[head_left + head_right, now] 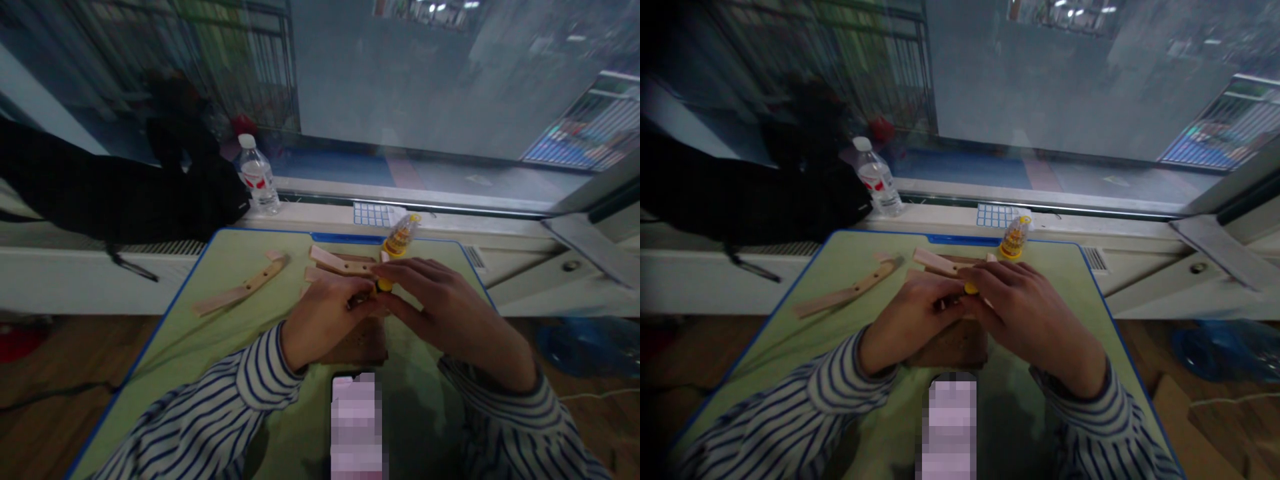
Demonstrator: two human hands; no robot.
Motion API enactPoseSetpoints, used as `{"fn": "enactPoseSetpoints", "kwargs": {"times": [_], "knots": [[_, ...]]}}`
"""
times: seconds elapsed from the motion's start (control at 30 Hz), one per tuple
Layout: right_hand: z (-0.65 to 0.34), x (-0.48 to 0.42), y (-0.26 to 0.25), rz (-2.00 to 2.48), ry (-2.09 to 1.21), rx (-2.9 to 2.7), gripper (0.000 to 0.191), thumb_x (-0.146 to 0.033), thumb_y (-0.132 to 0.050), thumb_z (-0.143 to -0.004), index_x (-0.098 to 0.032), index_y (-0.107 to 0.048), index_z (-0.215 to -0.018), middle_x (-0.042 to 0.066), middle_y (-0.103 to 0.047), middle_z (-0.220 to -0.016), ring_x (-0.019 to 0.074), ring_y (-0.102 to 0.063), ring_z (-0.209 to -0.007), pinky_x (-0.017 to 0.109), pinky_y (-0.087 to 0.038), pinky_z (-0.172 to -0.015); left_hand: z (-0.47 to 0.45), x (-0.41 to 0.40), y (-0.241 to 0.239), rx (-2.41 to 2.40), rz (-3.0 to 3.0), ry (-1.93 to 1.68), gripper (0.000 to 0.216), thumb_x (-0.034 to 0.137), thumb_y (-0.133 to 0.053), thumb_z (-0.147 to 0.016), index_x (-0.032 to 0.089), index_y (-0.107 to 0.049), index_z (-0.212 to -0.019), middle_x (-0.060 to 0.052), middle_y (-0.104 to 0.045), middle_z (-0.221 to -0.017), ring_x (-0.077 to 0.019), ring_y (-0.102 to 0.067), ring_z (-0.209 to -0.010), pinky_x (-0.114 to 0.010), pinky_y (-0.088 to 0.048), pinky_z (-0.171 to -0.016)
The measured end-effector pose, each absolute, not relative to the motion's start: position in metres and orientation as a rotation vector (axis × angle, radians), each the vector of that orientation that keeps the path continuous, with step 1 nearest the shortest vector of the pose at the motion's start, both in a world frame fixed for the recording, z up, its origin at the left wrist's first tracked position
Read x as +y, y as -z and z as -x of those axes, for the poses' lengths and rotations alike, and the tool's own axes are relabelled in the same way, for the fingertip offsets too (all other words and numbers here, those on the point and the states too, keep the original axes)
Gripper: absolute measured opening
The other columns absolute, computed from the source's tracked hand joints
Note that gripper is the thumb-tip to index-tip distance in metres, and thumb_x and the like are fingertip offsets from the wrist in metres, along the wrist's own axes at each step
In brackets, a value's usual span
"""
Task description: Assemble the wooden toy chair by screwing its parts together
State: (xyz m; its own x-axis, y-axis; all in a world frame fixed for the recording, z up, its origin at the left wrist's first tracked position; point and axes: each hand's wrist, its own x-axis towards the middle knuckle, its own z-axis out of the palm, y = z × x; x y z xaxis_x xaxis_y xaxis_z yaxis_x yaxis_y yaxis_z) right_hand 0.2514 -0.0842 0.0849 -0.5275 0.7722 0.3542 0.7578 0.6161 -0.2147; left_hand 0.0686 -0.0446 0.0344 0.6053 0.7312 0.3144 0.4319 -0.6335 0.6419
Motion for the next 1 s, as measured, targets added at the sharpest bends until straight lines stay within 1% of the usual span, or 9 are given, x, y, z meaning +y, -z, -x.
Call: {"fn": "enactPoseSetpoints", "kwargs": {"times": [0.07,0.17,0.27,0.47,0.73,0.9,1.0], "knots": [[-0.2526,-0.0857,-0.0864,1.207,-0.061,-2.407,0.036,-0.025,-0.057,-0.089,-0.017,-0.053,-0.124,0.011,-0.063,-0.122,0.022,-0.06,-0.109,0.04,-0.049,-0.093,-0.0695,-0.0452,-0.0335,0.921,-2.33,-0.802,0.012,0.028,-0.061,-0.086,0.017,-0.067,-0.085,0.001,-0.066,-0.073,-0.0125,-0.056,-0.064,-0.025,-0.037,-0.06],[-0.2534,-0.0878,-0.0874,1.181,-0.079,-2.425,0.03,-0.022,-0.054,-0.09,-0.017,-0.056,-0.12,0.009,-0.064,-0.122,0.0206,-0.059,-0.11,0.038,-0.048,-0.095,-0.0702,-0.0464,-0.0334,0.928,-2.312,-0.816,0.013,0.029,-0.063,-0.085,0.017,-0.067,-0.085,0.001,-0.067,-0.074,-0.0126,-0.057,-0.065,-0.025,-0.037,-0.061],[-0.2531,-0.0882,-0.0863,1.177,-0.089,-2.448,0.026,-0.021,-0.051,-0.091,-0.018,-0.059,-0.116,0.008,-0.066,-0.117,0.0208,-0.06,-0.107,0.039,-0.049,-0.092,-0.0702,-0.0472,-0.0345,0.943,-2.29,-0.765,0.014,0.031,-0.062,-0.085,0.018,-0.066,-0.089,0.001,-0.068,-0.077,-0.0128,-0.058,-0.065,-0.024,-0.037,-0.06],[-0.2518,-0.0863,-0.0847,1.189,-0.083,-2.447,0.025,-0.02,-0.05,-0.092,-0.019,-0.06,-0.115,0.009,-0.067,-0.116,0.0215,-0.062,-0.105,0.04,-0.05,-0.09,-0.07,-0.0472,-0.0355,1.0,-2.346,-0.726,0.024,0.04,-0.06,-0.085,0.018,-0.067,-0.091,0.0,-0.068,-0.074,-0.0142,-0.058,-0.063,-0.026,-0.036,-0.059],[-0.2527,-0.0856,-0.0831,1.19,-0.05,-2.447,0.024,-0.021,-0.05,-0.092,-0.018,-0.06,-0.114,0.009,-0.067,-0.116,0.0222,-0.061,-0.106,0.041,-0.05,-0.09,-0.0701,-0.0472,-0.0361,1.004,-2.317,-0.743,0.012,0.029,-0.064,-0.083,0.018,-0.067,-0.086,0.001,-0.069,-0.075,-0.0135,-0.059,-0.064,-0.024,-0.038,-0.059],[-0.2529,-0.0857,-0.0829,1.211,-0.061,-2.445,0.023,-0.024,-0.049,-0.093,-0.019,-0.06,-0.113,0.008,-0.067,-0.114,0.0216,-0.062,-0.103,0.041,-0.05,-0.09,-0.0702,-0.047,-0.0362,0.938,-2.293,-0.79,0.009,0.025,-0.062,-0.085,0.017,-0.067,-0.085,0.001,-0.069,-0.079,-0.0132,-0.06,-0.07,-0.024,-0.04,-0.064],[-0.2522,-0.086,-0.0838,1.227,-0.064,-2.447,0.021,-0.025,-0.05,-0.093,-0.018,-0.061,-0.109,0.009,-0.067,-0.114,0.0224,-0.062,-0.104,0.041,-0.05,-0.089,-0.0691,-0.0464,-0.0362,0.887,-2.278,-0.789,0.009,0.023,-0.061,-0.086,0.018,-0.068,-0.089,0.0,-0.071,-0.086,-0.0141,-0.062,-0.076,-0.025,-0.041,-0.068]]}}
